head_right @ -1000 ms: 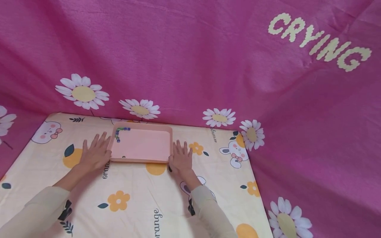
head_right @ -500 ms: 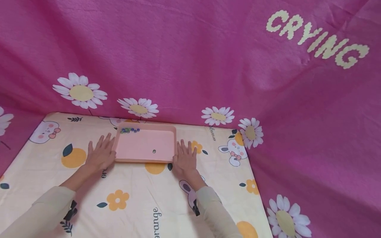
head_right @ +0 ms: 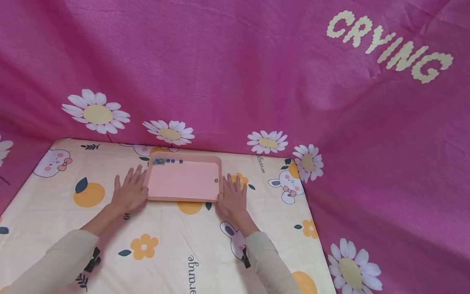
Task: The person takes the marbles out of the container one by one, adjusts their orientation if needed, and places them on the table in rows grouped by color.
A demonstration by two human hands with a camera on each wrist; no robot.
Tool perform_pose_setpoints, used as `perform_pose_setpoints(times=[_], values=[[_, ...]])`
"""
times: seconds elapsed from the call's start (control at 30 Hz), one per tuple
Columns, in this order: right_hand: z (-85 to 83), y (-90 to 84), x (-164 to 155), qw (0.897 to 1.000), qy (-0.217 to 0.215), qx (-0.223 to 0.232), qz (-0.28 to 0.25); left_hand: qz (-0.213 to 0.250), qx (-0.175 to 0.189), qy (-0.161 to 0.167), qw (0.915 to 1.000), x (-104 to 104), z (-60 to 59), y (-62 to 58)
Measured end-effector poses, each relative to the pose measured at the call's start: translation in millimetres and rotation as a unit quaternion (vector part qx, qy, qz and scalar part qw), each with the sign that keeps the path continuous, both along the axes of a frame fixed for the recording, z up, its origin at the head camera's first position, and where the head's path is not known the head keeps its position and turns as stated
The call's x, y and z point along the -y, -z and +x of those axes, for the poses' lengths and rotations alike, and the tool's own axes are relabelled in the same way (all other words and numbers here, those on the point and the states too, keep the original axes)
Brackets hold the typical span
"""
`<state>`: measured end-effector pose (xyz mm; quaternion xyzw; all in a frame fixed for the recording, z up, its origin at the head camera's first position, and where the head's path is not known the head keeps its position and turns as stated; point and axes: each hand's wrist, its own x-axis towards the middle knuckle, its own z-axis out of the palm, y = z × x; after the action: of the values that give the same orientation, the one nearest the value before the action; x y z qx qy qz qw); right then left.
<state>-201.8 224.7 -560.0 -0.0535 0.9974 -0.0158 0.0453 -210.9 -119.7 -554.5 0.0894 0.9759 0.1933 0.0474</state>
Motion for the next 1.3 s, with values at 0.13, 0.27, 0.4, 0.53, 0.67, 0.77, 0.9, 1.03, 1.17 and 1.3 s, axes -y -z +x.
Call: perform_pose_setpoints(times=[0.13,0.27,0.4,0.53,0.67,0.77,0.9,1.03,1.17,1.3], values=[[1.5,2.3,-5,1.000,0.003,0.001,0.000,-0.001,0.005,0.000,1.0000,-5,1.5,0.5],[3.1,3.4,-9,1.000,0.001,-0.002,0.002,-0.003,0.017,-0.003,0.9998,-10,2.6,1.2],[4.8,4.6,-14,1.000,-0.005,-0.007,0.009,-0.007,0.026,-0.002,0.9996,-14,3.8,2.8],[6.3,6.2,-19,1.000,-0.004,-0.012,0.011,-0.007,0.026,0.002,0.9996,-18,5.1,4.1],[8.0,7.1,-24,1.000,0.000,-0.009,-0.005,-0.010,0.021,0.005,0.9997,-23,6.5,5.3],[9.6,8.0,-28,1.000,0.004,0.003,-0.014,-0.016,0.018,0.005,0.9997,-27,7.9,6.2],[11.7,10.1,-34,1.000,0.009,0.009,-0.018,-0.019,0.014,0.003,0.9997,-33,10.0,8.4],[15.3,11.3,-40,1.000,0.014,0.011,-0.022,-0.022,0.012,-0.001,0.9997,-40,13.8,11.0],[19.6,13.2,-46,1.000,0.010,-0.004,-0.028,-0.025,0.010,-0.004,0.9996,-46,19.1,13.2],[23.3,17.6,-52,0.999,0.004,-0.018,-0.026,-0.015,0.008,-0.001,0.9998,-50,24.0,15.0]])
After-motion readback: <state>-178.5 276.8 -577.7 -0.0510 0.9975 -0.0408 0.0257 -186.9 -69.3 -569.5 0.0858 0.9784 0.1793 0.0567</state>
